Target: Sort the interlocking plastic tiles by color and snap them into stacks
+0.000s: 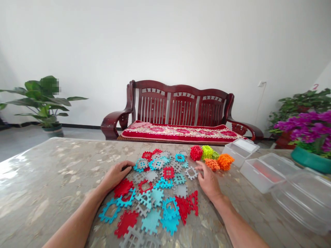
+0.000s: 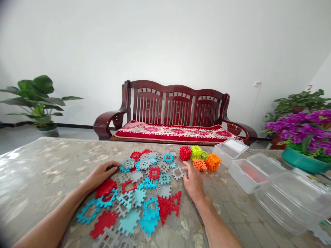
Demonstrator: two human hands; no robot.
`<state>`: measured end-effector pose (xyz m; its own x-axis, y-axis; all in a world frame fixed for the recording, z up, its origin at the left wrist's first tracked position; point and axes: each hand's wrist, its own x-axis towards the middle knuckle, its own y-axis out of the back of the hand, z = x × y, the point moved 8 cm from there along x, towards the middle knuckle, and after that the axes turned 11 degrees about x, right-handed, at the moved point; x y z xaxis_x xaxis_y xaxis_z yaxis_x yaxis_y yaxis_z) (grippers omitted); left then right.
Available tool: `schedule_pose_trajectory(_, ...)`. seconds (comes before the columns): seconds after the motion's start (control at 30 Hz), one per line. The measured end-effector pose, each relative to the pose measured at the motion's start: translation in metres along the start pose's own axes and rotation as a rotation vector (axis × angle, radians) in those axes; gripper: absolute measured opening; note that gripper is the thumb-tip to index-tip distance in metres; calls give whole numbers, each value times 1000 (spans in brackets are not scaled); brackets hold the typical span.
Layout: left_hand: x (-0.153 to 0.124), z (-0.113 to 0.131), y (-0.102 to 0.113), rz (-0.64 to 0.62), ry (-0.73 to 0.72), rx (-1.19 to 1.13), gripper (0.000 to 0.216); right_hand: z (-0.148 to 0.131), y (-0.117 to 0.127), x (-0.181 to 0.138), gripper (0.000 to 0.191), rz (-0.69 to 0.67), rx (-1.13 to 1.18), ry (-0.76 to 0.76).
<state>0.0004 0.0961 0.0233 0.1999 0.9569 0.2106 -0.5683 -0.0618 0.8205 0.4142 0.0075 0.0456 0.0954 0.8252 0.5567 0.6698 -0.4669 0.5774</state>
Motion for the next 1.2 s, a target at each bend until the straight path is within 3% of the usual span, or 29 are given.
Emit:
schedule_pose_trajectory(0.17,-1,1,2,11,7,-6,35,-6,0,0,41,-34,-41,22)
schedule_pose_trajectory(0.4,0,-1,-1,-4,-10,-16,35,-26,-16,-4,43,-256,-132,42)
schedule_pose_trajectory(0.6,-1,1,1,1,8,-14,35,-45,-10,-4,29,-292,-285,44)
schedule_pose_trajectory(0.73,-1,3,2,-2,7,-18,35,-55,-7,0,13,-312,-261,40)
schedule_pose_trajectory(0.97,-1,0,1,0,12,-24,36,-40,-20,21,22,-179,-102,-13)
schedule_pose_trajectory(1.2,2,-2,1,-2,9,-13,36,-52,-55,51,35,-286,-212,-33)
